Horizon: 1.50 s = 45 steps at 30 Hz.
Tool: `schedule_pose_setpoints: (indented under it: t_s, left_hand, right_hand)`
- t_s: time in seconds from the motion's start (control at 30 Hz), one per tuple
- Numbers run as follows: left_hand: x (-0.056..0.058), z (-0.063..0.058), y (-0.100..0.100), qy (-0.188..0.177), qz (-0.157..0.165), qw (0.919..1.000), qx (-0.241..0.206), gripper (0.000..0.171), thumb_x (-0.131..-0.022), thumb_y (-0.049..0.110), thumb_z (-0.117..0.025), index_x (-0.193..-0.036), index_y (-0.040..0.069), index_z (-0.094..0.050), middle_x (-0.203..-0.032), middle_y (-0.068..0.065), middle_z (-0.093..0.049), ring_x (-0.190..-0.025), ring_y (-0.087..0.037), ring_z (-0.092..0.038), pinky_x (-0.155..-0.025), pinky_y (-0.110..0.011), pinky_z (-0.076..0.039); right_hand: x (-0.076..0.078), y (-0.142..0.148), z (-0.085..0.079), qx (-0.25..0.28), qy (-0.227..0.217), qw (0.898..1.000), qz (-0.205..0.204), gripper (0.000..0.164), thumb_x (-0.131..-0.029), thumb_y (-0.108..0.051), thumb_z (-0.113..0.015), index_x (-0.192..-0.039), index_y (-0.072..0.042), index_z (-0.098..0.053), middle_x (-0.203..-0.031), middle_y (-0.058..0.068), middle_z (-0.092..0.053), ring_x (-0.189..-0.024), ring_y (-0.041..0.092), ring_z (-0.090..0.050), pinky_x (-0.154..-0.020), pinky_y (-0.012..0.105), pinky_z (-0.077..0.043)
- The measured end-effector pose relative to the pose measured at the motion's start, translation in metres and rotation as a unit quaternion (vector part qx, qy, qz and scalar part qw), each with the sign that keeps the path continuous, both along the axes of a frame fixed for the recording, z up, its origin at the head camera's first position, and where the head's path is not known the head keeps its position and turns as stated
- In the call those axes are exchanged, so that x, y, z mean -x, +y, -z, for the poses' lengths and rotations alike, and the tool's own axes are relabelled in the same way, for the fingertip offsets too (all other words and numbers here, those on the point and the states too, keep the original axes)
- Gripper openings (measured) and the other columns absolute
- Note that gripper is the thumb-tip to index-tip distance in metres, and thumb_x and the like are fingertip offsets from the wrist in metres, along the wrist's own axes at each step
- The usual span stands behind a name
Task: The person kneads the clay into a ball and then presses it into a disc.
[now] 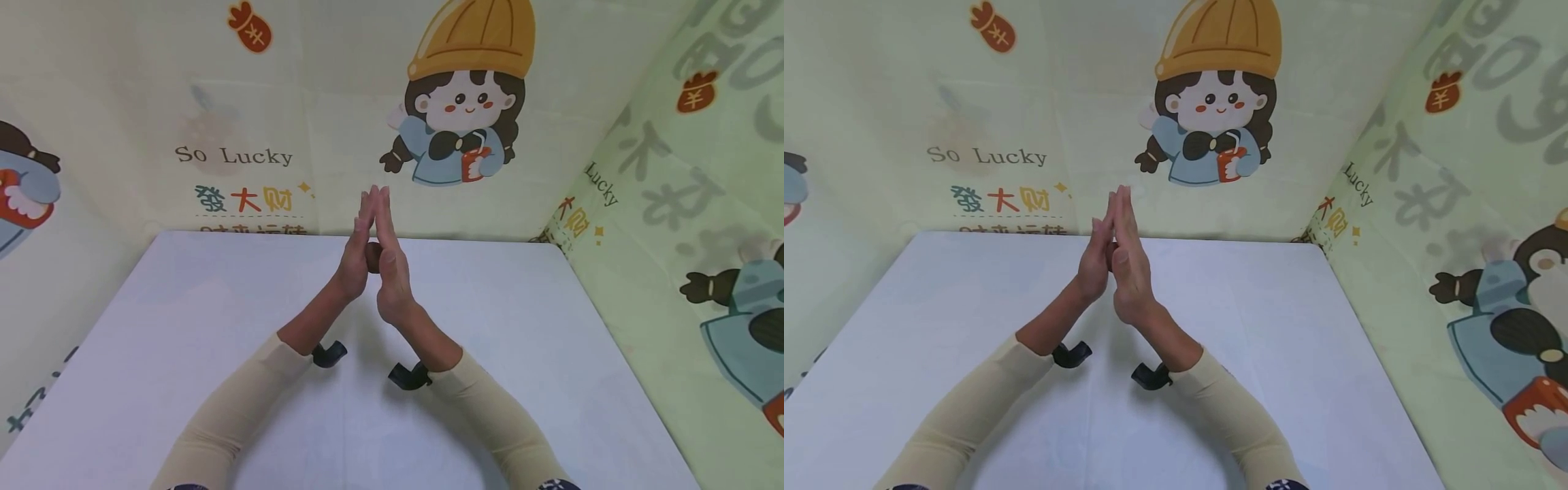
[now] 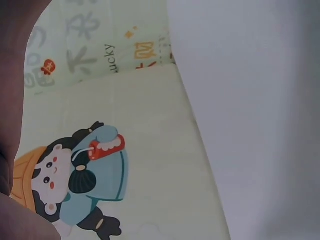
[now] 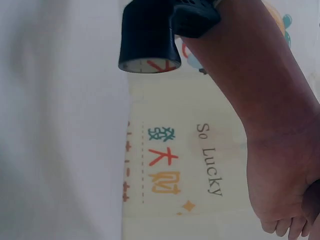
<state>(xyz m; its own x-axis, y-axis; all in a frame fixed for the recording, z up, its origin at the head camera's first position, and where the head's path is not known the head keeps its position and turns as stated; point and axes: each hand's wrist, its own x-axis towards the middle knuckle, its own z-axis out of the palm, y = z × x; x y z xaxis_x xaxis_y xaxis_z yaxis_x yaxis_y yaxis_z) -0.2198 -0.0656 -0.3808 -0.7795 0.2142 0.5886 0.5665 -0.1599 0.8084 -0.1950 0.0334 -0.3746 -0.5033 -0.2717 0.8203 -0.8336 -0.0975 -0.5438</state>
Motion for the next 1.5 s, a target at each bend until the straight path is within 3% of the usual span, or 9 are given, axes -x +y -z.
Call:
schedule_pose_setpoints:
  t_s: [0.1,0.13,0.3,0.37,0.53,0.97,1.3,1.4,1.5]
  left_hand:
    - [-0.001,0.003,0.001,-0.003,0.006,1.0000,0.000,0.065,-0.112,0.046,-0.010,-0.170,0.017,-0.009,-0.176,0.006,-0.001,-0.158,-0.007,0.003,-0.125,-0.051,-0.002]
    - [-0.001,0.004,0.002,-0.006,0.008,1.0000,0.002,0.065,-0.112,0.048,-0.010,-0.171,0.019,-0.010,-0.176,0.007,0.000,-0.155,-0.009,-0.017,-0.123,-0.049,-0.013]
    - [-0.005,0.006,0.003,-0.004,0.007,0.9998,0.018,0.062,-0.112,0.042,-0.009,-0.171,0.021,-0.010,-0.176,0.008,-0.003,-0.143,-0.008,-0.033,-0.120,-0.049,-0.019]
    - [-0.007,0.007,0.004,0.006,0.007,0.9997,0.023,0.061,-0.112,0.037,-0.008,-0.171,0.019,-0.010,-0.176,0.007,-0.005,-0.155,-0.009,-0.012,-0.124,-0.052,-0.006]
    - [-0.012,0.010,0.007,0.043,0.001,0.9985,0.032,0.061,-0.113,0.031,-0.009,-0.170,0.010,-0.008,-0.176,0.000,-0.010,-0.160,-0.014,0.001,-0.126,-0.049,0.000]
    - [-0.038,0.003,0.017,0.120,-0.028,0.9918,0.034,0.073,-0.113,0.050,-0.012,-0.168,0.003,-0.003,-0.177,-0.005,0.005,-0.160,-0.024,0.013,-0.125,-0.050,0.008]
    - [-0.045,-0.005,0.020,0.151,-0.060,0.9866,0.017,0.080,-0.111,0.057,-0.013,-0.167,0.000,-0.004,-0.176,-0.012,0.001,-0.160,-0.027,0.011,-0.125,-0.047,0.007]
    - [-0.045,-0.008,0.020,0.146,-0.068,0.9868,0.013,0.080,-0.111,0.057,-0.013,-0.167,0.001,-0.004,-0.177,-0.009,0.001,-0.160,-0.026,0.011,-0.125,-0.046,0.007]
    - [-0.044,-0.010,0.019,0.137,-0.076,0.9877,0.008,0.080,-0.111,0.057,-0.014,-0.168,0.002,-0.005,-0.177,-0.007,0.001,-0.160,-0.023,0.012,-0.125,-0.046,0.008]
  right_hand:
    - [0.000,0.001,-0.002,-0.004,-0.006,1.000,0.007,0.087,-0.110,-0.061,-0.014,-0.165,0.006,-0.007,-0.176,0.008,0.002,-0.161,0.028,0.002,-0.127,0.049,-0.004]
    - [0.000,0.002,-0.003,-0.005,-0.009,1.000,0.008,0.088,-0.110,-0.062,-0.014,-0.165,0.006,-0.007,-0.176,0.009,0.002,-0.161,0.027,0.001,-0.127,0.048,-0.004]
    - [0.002,0.004,-0.005,-0.004,-0.014,1.000,0.017,0.088,-0.110,-0.062,-0.014,-0.164,0.007,-0.007,-0.175,0.015,0.003,-0.161,0.026,0.001,-0.127,0.047,-0.004]
    - [0.003,0.005,-0.006,-0.003,-0.014,1.000,0.021,0.087,-0.110,-0.061,-0.015,-0.165,0.007,-0.007,-0.175,0.017,0.003,-0.161,0.025,0.000,-0.127,0.047,-0.005]
    - [0.007,0.009,-0.007,0.000,-0.017,0.999,0.030,0.085,-0.111,-0.061,-0.014,-0.166,0.003,-0.005,-0.176,0.011,0.003,-0.161,0.024,-0.001,-0.127,0.047,-0.008]
    - [0.015,0.019,-0.013,0.019,-0.076,0.997,0.002,0.086,-0.109,-0.066,-0.015,-0.168,-0.004,-0.003,-0.176,0.005,0.006,-0.160,0.015,0.001,-0.127,0.042,-0.007]
    - [0.013,0.019,-0.005,0.024,-0.122,0.992,-0.026,0.091,-0.105,-0.073,-0.016,-0.169,-0.010,-0.004,-0.176,-0.005,0.003,-0.157,0.012,-0.017,-0.105,0.026,-0.038]
    - [0.011,0.018,-0.002,0.019,-0.126,0.991,-0.027,0.093,-0.104,-0.075,-0.016,-0.170,-0.011,-0.003,-0.176,-0.008,0.000,-0.115,0.007,-0.059,-0.077,0.023,-0.045]
    - [0.010,0.015,0.001,0.019,-0.125,0.991,-0.031,0.092,-0.104,-0.075,-0.017,-0.170,-0.012,-0.001,-0.146,0.000,-0.061,-0.059,0.012,-0.050,-0.054,0.027,-0.038]
